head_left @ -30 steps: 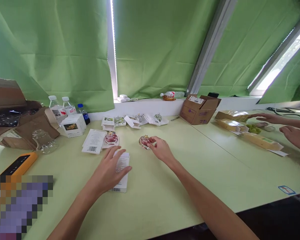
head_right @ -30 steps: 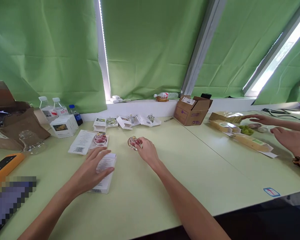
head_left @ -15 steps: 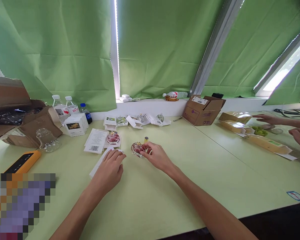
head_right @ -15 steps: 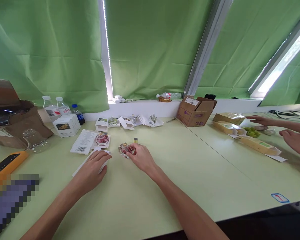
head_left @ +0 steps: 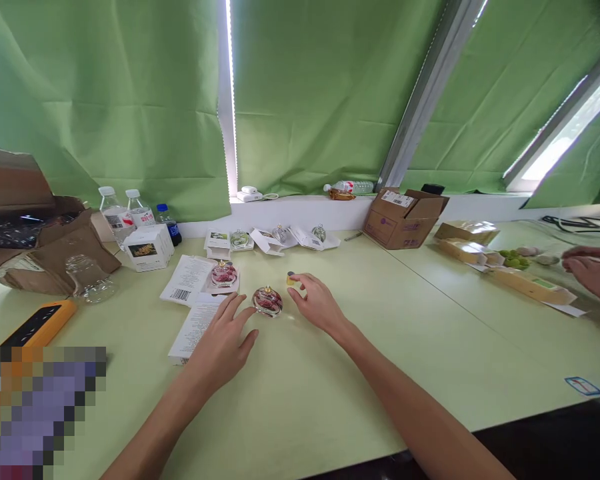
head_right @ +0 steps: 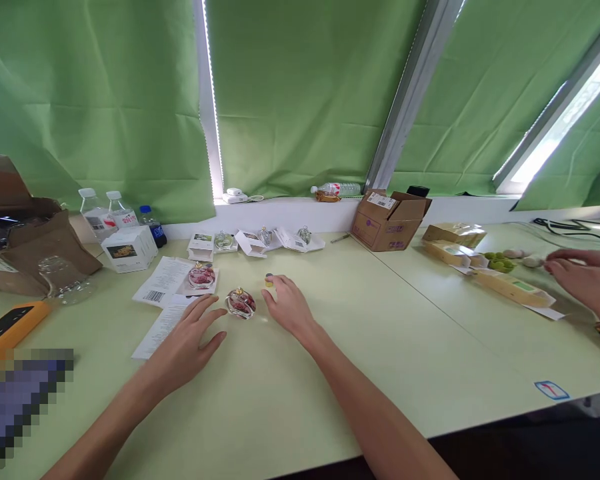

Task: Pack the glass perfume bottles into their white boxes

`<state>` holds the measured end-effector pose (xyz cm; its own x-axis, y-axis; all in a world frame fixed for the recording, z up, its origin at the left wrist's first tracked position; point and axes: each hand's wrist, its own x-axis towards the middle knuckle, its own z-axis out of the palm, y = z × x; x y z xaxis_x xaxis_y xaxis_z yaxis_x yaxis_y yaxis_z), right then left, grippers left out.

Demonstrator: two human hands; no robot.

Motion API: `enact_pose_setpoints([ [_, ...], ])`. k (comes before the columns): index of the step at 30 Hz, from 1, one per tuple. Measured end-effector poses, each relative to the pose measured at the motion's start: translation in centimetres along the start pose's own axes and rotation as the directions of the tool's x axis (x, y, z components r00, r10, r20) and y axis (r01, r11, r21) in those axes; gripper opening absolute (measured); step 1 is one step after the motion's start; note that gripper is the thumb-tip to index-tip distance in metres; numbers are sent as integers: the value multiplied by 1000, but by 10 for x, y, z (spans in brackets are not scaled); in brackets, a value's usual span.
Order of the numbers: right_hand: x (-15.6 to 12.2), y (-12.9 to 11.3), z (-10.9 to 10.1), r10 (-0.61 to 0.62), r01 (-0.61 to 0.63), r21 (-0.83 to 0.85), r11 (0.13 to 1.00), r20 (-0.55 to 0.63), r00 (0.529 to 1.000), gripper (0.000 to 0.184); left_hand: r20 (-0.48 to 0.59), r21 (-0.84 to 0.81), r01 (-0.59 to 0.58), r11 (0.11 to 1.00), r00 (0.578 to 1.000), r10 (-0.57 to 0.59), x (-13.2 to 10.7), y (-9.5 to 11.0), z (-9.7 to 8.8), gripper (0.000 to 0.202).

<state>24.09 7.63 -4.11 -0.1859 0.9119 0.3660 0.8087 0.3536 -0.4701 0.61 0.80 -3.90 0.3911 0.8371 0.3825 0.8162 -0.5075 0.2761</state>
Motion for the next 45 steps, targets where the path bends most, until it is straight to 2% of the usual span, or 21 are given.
enact_pose_setpoints([
  [3,7,14,4,-8,8,-52,999,-8,1000,44,20,-44,-10,999,1000,10,-1,4,1,33],
  [7,13,22,8,-36,39,-90,995,31,999,43,25,-38,-51,998,998,52,0,5,3,33],
  [16,20,27,14,-29,33,-116,993,32,999,18,-7,-42,-71,997,997,71,2,7,2,31],
  [20,24,29,15,-14,17,-126,992,22,1000,13,-2,-51,-67,996,998,67,3,7,1,31],
  [27,18,17,-1,-26,34,-146,989,55,998,14,-12,-59,-67,996,998,66,2,6,2,30],
  [31,10,9,-12,-73,94,-135,986,158,985,12,-34,-63,-83,995,996,81,2,7,1,31],
  [37,5,1,-15,-88,111,-107,988,206,975,5,-28,-58,-77,995,997,76,3,7,0,29],
  [41,3,-1,-16,-67,79,-46,996,213,975,30,-37,-73,-68,995,997,65,3,9,0,33],
  [43,2,-1,-18,-63,68,-13,998,229,971,31,-31,-75,-55,996,998,53,3,12,0,39],
  [45,1,-2,-20,-67,66,15,998,246,967,25,-16,-72,-49,996,999,48,4,16,0,45],
])
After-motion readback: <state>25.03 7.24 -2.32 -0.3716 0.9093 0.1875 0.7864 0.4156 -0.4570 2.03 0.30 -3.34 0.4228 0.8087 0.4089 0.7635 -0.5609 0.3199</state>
